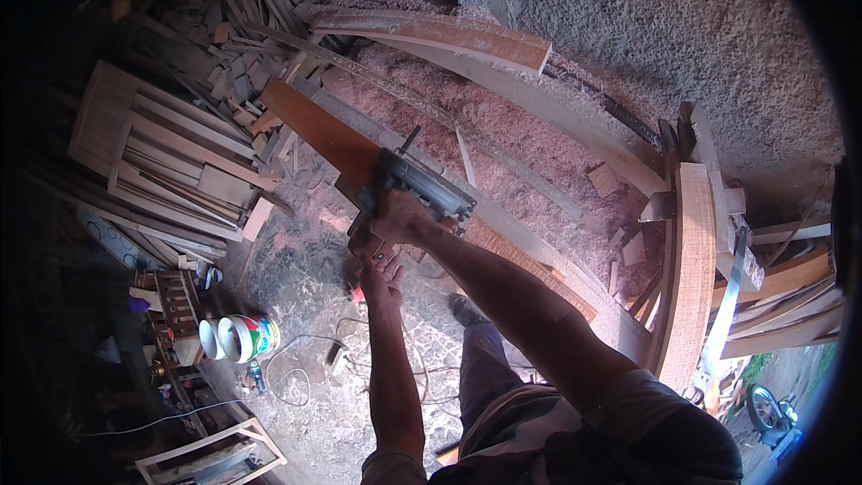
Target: The person picks up a piece of wood, marks it with a pencil, and then uses a circular saw to cut the wood into smaller pieces. The person handles the wood and saw with both hands, positioning the wood on a workbench before cutting.
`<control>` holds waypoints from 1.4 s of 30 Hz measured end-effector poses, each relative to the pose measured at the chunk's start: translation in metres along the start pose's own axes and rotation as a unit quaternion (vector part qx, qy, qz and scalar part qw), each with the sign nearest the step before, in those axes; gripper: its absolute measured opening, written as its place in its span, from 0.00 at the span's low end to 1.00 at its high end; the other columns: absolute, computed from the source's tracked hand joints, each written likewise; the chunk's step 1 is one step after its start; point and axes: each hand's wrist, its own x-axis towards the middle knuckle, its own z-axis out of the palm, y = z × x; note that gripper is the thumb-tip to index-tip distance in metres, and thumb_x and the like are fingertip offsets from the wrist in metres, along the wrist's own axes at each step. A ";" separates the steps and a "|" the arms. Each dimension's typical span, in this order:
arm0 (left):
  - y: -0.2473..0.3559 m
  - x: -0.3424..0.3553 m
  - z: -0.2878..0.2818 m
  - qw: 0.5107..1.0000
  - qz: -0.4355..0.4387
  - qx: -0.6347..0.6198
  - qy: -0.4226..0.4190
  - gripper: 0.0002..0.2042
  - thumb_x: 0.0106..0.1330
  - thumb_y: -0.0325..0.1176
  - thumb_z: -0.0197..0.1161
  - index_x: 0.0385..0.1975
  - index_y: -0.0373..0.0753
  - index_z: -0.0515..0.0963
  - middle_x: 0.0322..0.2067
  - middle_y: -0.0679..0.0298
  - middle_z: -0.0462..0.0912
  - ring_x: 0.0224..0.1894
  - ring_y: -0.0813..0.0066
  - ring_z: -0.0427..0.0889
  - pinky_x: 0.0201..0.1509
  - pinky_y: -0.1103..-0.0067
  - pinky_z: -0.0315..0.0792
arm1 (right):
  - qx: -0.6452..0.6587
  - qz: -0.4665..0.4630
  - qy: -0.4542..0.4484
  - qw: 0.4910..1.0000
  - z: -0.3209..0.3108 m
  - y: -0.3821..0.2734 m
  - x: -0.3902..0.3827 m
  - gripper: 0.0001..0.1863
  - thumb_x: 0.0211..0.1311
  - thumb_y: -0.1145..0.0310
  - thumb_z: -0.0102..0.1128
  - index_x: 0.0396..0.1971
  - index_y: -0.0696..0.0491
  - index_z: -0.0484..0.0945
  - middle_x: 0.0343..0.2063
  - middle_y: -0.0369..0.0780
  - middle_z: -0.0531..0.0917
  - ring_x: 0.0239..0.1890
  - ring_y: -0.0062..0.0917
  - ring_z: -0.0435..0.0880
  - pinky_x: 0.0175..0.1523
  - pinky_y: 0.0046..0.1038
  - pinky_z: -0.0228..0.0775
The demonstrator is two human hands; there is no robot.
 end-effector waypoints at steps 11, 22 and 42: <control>0.026 0.028 -0.007 1.000 -0.009 -0.002 0.016 0.51 0.64 0.74 0.50 0.70 0.30 0.57 0.65 0.41 0.67 0.67 0.46 0.70 0.71 0.56 0.63 | -0.006 -0.013 0.005 1.000 0.022 -0.011 0.044 0.23 0.51 0.66 0.60 0.47 0.62 0.81 0.43 0.58 0.85 0.51 0.47 0.85 0.56 0.41 0.79; 0.054 0.062 -0.016 0.999 0.011 -0.014 0.029 0.49 0.63 0.74 0.52 0.67 0.31 0.62 0.62 0.42 0.70 0.64 0.48 0.73 0.68 0.56 0.66 | -0.021 0.005 0.003 1.000 0.038 -0.035 0.087 0.24 0.49 0.67 0.58 0.47 0.62 0.81 0.45 0.59 0.84 0.54 0.46 0.84 0.58 0.39 0.78; 0.097 0.123 -0.034 0.999 0.031 0.010 0.005 0.53 0.56 0.78 0.56 0.60 0.27 0.67 0.54 0.45 0.77 0.55 0.54 0.79 0.63 0.59 0.71 | -0.022 -0.006 0.017 1.000 0.067 -0.054 0.164 0.27 0.49 0.63 0.65 0.51 0.59 0.78 0.44 0.59 0.84 0.52 0.48 0.84 0.57 0.41 0.78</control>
